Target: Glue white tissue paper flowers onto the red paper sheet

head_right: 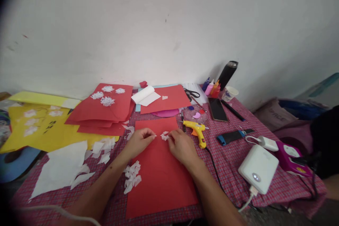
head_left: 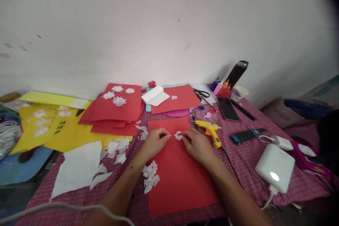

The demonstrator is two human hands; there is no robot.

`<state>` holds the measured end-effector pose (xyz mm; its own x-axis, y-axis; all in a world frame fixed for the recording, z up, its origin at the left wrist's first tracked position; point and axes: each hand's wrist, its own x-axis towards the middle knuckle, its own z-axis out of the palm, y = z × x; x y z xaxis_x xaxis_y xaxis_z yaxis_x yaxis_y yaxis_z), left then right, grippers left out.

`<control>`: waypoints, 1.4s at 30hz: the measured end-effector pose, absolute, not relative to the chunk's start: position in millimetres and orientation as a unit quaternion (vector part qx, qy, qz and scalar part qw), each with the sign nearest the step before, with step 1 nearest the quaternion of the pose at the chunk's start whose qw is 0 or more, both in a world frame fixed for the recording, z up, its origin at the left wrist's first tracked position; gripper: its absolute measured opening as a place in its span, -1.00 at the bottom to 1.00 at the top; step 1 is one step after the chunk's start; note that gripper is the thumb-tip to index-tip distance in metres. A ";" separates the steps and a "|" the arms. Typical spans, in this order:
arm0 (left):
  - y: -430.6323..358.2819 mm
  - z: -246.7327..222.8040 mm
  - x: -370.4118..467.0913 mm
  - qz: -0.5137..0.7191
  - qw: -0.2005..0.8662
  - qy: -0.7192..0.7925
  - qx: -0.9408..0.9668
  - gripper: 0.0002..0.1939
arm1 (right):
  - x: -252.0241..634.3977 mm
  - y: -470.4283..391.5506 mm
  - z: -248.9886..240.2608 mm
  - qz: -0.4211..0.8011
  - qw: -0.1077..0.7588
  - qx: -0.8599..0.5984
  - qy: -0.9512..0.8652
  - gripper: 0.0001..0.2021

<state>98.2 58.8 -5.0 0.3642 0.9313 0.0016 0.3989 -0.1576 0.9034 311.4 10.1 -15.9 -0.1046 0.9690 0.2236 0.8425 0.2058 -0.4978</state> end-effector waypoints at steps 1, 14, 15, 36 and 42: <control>58.8 -5.2 98.1 0.302 0.442 0.475 0.698 -0.85 | 311.4 10.2 -15.5 0.125 0.257 -0.618 -0.732 -0.88; 58.4 -3.8 98.2 0.304 0.445 0.485 0.689 -0.86 | 311.3 11.5 -14.2 0.129 0.260 -0.618 -0.730 -0.82; 58.5 -4.0 98.2 0.304 0.445 0.486 0.688 -0.86 | 311.5 11.6 -14.5 0.128 0.259 -0.617 -0.732 -0.81; 62.0 -12.1 98.1 0.310 0.417 0.472 0.712 -0.87 | 293.2 14.0 -6.6 0.010 0.258 -0.583 -0.770 -0.68; 62.3 -13.3 98.0 0.306 0.406 0.472 0.721 -0.87 | 284.9 20.8 -15.2 0.014 0.225 -0.586 -0.778 -0.66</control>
